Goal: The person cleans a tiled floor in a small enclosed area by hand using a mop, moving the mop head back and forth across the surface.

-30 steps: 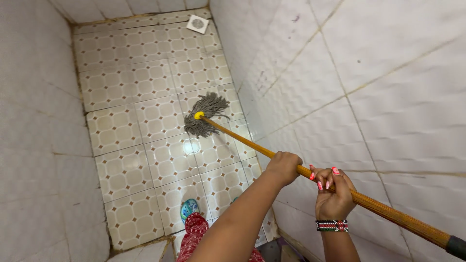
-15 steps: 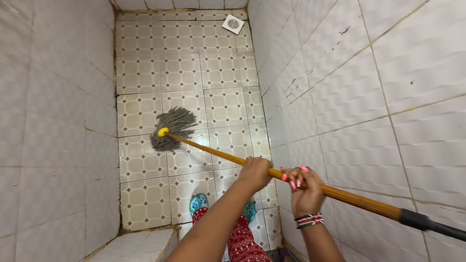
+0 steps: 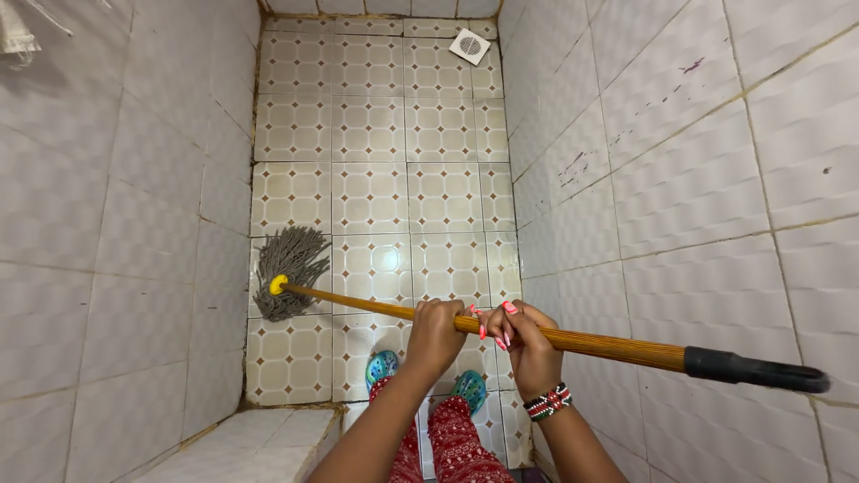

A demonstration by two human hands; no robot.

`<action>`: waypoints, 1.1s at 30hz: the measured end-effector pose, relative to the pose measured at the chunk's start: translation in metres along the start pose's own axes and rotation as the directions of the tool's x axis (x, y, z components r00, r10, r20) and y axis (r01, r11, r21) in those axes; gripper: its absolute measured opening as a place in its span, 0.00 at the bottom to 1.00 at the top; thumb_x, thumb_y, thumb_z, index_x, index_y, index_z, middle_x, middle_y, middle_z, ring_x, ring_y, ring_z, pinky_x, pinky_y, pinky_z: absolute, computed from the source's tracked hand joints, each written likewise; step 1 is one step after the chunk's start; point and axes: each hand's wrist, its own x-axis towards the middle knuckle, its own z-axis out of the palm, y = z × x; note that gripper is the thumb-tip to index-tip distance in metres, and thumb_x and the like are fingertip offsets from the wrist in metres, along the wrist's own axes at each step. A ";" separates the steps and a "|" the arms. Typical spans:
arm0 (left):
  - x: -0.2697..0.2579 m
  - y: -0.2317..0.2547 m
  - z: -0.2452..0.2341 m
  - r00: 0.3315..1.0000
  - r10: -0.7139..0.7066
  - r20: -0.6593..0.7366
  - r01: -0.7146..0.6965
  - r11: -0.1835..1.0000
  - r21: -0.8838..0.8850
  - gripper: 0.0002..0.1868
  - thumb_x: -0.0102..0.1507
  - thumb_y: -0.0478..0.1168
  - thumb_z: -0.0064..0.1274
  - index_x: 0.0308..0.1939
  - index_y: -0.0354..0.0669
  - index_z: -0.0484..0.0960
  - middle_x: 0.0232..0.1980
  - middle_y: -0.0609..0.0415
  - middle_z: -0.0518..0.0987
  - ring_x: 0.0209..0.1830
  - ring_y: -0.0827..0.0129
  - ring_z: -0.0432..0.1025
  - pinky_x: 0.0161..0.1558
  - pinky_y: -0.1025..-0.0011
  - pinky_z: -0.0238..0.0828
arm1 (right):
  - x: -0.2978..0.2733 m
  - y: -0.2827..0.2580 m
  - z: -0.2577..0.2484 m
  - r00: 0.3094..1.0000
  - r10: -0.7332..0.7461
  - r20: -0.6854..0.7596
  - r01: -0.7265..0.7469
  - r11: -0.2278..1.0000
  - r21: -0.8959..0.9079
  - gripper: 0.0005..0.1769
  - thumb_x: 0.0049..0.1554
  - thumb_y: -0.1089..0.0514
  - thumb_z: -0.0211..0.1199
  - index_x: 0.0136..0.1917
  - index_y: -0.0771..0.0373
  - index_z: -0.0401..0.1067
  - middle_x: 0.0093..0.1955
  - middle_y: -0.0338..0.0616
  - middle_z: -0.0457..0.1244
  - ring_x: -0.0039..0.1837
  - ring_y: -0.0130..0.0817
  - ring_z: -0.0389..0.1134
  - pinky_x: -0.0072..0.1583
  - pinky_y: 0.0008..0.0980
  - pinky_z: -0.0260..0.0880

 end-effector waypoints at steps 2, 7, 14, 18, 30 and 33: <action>0.000 0.013 0.003 0.997 -0.033 -0.077 0.031 0.999 -0.019 0.15 0.61 0.40 0.59 0.20 0.39 0.77 0.25 0.42 0.77 0.31 0.46 0.72 0.45 0.53 0.65 | -0.002 -0.014 0.002 0.993 -0.053 0.110 0.059 0.997 -0.057 0.22 0.66 0.61 0.47 0.30 0.65 0.55 0.31 0.47 0.55 0.40 0.39 0.58 0.54 0.40 0.63; 0.008 0.054 0.020 0.957 -0.047 -0.286 0.019 0.995 -0.099 0.16 0.62 0.40 0.58 0.21 0.41 0.76 0.25 0.46 0.77 0.31 0.50 0.70 0.44 0.55 0.63 | 0.002 -0.062 -0.008 0.982 -0.066 0.176 0.096 0.981 -0.168 0.22 0.66 0.61 0.44 0.29 0.65 0.55 0.29 0.46 0.55 0.42 0.41 0.62 0.53 0.41 0.66; 0.027 0.121 0.053 0.956 -0.025 -0.291 -0.030 0.982 -0.184 0.18 0.63 0.41 0.59 0.21 0.41 0.72 0.25 0.47 0.75 0.32 0.50 0.68 0.42 0.56 0.61 | -0.005 -0.126 -0.044 0.978 -0.149 0.149 0.185 0.946 -0.265 0.21 0.66 0.62 0.43 0.30 0.65 0.54 0.29 0.47 0.55 0.39 0.42 0.61 0.56 0.48 0.68; 0.029 0.155 0.064 0.969 -0.023 -0.245 -0.043 0.964 -0.263 0.20 0.63 0.43 0.60 0.20 0.41 0.71 0.24 0.47 0.74 0.30 0.50 0.67 0.41 0.57 0.61 | -0.014 -0.151 -0.067 0.969 -0.201 0.142 0.238 0.911 -0.336 0.22 0.67 0.63 0.43 0.30 0.66 0.53 0.29 0.47 0.55 0.38 0.42 0.60 0.57 0.49 0.70; 0.048 0.231 0.100 0.993 0.052 -0.109 -0.092 0.910 -0.405 0.26 0.67 0.47 0.60 0.19 0.40 0.69 0.21 0.47 0.71 0.29 0.49 0.64 0.43 0.58 0.61 | -0.033 -0.217 -0.105 0.969 -0.248 -0.015 0.220 0.883 -0.414 0.21 0.68 0.65 0.43 0.31 0.68 0.53 0.30 0.48 0.54 0.40 0.43 0.61 0.56 0.49 0.68; 0.051 0.243 0.110 0.990 0.122 -0.065 -0.138 0.886 -0.443 0.21 0.66 0.46 0.58 0.22 0.42 0.73 0.25 0.47 0.75 0.33 0.49 0.68 0.44 0.56 0.62 | -0.039 -0.230 -0.105 0.943 -0.332 -0.001 0.282 0.805 -0.521 0.20 0.67 0.66 0.45 0.31 0.69 0.55 0.31 0.48 0.55 0.39 0.43 0.62 0.56 0.48 0.70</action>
